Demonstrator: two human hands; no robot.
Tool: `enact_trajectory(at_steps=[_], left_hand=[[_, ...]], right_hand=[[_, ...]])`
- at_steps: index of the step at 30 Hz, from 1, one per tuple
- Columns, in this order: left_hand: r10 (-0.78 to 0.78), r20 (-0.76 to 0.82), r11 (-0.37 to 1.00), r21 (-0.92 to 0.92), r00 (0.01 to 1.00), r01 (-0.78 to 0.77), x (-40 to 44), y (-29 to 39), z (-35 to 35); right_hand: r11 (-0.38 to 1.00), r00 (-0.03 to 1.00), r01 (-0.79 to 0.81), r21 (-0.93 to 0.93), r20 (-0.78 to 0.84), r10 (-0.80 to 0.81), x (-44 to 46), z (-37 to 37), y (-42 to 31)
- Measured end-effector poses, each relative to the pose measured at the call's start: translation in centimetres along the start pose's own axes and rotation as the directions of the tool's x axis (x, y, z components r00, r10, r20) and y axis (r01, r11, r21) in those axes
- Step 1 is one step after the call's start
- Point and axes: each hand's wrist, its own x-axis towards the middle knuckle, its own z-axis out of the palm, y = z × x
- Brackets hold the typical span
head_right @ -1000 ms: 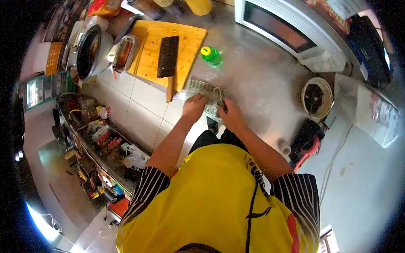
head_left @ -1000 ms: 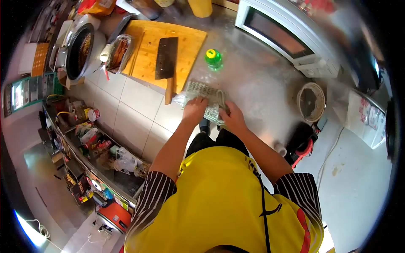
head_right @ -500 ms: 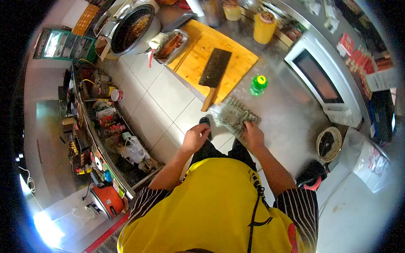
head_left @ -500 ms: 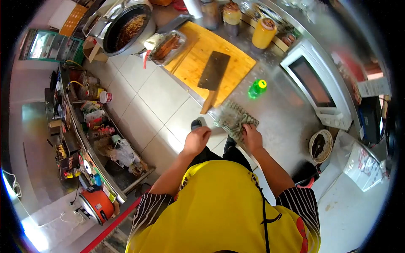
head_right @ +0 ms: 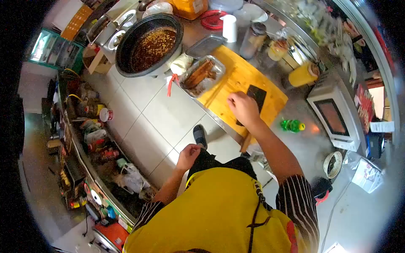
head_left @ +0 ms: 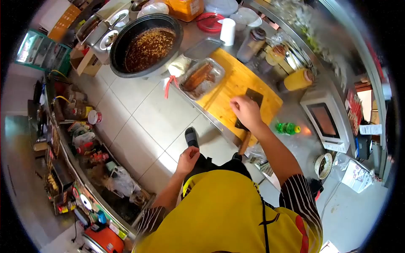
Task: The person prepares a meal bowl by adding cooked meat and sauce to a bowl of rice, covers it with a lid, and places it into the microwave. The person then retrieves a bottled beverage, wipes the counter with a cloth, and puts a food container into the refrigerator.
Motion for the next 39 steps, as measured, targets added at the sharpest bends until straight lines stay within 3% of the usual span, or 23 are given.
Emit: enact_trajectory(at_steps=[7,12,16,19,21,24,27,29,30,32,34,36,39], left_hand=[[-0.082,-0.099,0.997,-0.016,0.992,0.08,2.9,0.1,-12.0],[-0.182,-0.182,0.981,0.034,0.966,0.191,3.2,-1.5,-18.0],[-0.215,-0.216,0.973,0.033,0.952,0.228,4.1,-2.2,-20.2],[-0.171,-0.206,0.981,0.058,0.964,0.186,5.1,-1.8,-20.6],[-0.13,-0.185,0.988,0.057,0.974,0.143,6.0,-1.0,-20.6],[-0.07,-0.163,0.996,0.044,0.984,0.078,7.4,-0.3,-20.0],[-0.05,-0.116,0.998,0.038,0.992,0.055,8.9,2.1,-19.2],[-0.013,-0.083,0.999,0.033,0.996,0.016,9.9,3.0,-18.5],[-0.025,-0.066,1.0,0.017,0.998,0.027,10.5,4.0,-18.1],[-0.024,-0.022,1.0,-0.011,0.999,0.024,11.9,5.3,-17.1],[-0.003,-0.018,0.997,-0.078,1.0,0.002,13.7,6.0,-15.7],[0.014,-0.029,0.99,-0.14,0.999,-0.018,15.7,6.4,-14.2],[-0.069,-0.027,0.974,-0.218,0.997,0.062,18.6,7.7,-12.1]], right_hand=[[0.879,0.982,0.101,-0.465,0.19,-0.013,19.0,9.7,-2.2],[0.803,0.923,0.203,-0.56,0.383,0.034,22.6,11.3,-0.9],[0.755,0.893,0.33,-0.567,0.446,-0.056,23.7,11.4,0.1],[0.717,0.928,0.345,-0.605,0.332,-0.167,24.3,8.7,-1.0],[0.768,0.925,0.35,-0.537,0.07,-0.373,24.5,6.7,-0.8],[0.906,0.939,0.214,-0.366,-0.177,-0.294,23.6,2.3,-3.8],[0.986,0.936,0.01,-0.167,-0.344,-0.068,21.2,-1.7,-4.3],[0.96,0.881,-0.167,0.224,-0.404,0.247,19.0,-3.3,-4.0],[0.878,0.831,-0.238,0.415,-0.382,0.405,18.0,-3.8,-3.7],[0.703,0.802,-0.311,0.64,-0.221,0.556,16.1,-4.0,-2.0],[0.442,0.745,-0.351,0.826,-0.039,0.666,14.8,-2.5,-0.5],[0.246,0.663,-0.509,0.825,0.193,0.723,13.4,0.5,1.9],[0.083,0.622,-0.606,0.791,0.406,0.669,12.6,4.5,5.1]])
